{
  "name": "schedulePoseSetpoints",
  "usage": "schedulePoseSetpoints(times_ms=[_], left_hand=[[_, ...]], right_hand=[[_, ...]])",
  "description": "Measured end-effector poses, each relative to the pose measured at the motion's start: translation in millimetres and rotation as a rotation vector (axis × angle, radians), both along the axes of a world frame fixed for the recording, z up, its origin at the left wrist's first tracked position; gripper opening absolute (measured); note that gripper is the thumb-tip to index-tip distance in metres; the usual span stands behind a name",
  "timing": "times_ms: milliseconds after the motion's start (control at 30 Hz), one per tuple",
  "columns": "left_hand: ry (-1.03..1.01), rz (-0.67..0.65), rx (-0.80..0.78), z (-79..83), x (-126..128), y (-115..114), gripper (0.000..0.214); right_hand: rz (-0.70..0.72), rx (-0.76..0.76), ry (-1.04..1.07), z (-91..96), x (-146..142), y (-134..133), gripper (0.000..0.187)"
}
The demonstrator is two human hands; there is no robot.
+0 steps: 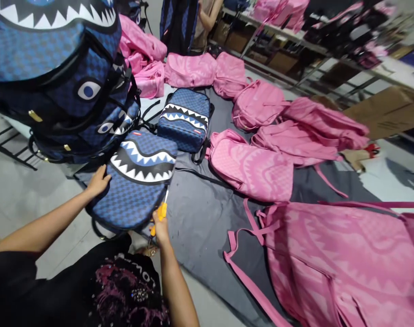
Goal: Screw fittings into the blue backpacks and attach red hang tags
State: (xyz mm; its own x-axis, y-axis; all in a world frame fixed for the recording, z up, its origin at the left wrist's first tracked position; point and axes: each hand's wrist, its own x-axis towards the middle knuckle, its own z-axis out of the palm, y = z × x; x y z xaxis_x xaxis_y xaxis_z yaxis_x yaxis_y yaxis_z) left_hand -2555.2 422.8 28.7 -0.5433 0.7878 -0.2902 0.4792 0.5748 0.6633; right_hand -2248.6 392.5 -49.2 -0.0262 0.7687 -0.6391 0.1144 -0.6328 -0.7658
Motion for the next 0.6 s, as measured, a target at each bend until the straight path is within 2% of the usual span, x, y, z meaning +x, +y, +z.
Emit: schedulePoseSetpoints(times_ms=[33,100,200,300,367,400,500,567,600], left_hand=[[0.080,-0.030,0.048,10.5,-7,13,0.072],[0.277,-0.190,0.185,29.4,-2,52,0.072],[0.522,-0.518,0.373,43.7,36,142,0.069],[0.543,-0.682,0.353,40.1,67,244,0.089],[0.517,-0.709,0.294,29.7,75,301,0.100],[0.503,-0.709,0.276,23.3,76,324,0.097],[0.474,-0.720,0.264,13.4,77,368,0.054],[0.487,-0.725,0.273,26.9,82,382,0.032],[0.504,-0.723,0.293,41.9,88,387,0.030]], right_hand=[[0.001,-0.011,0.005,-1.2,-10,8,0.048],[-0.030,-0.023,-0.016,-0.6,-13,24,0.053],[-0.115,-0.050,-0.093,7.5,16,36,0.061],[-0.207,-0.080,-0.171,17.9,49,21,0.066],[-0.270,-0.101,-0.220,18.7,62,-2,0.066],[-0.301,-0.112,-0.243,15.9,65,-15,0.065],[-0.391,-0.172,-0.304,-2.6,68,-54,0.063],[-0.447,-0.219,-0.320,-14.9,68,-74,0.063],[-0.469,-0.233,-0.318,-18.6,68,-80,0.065]])
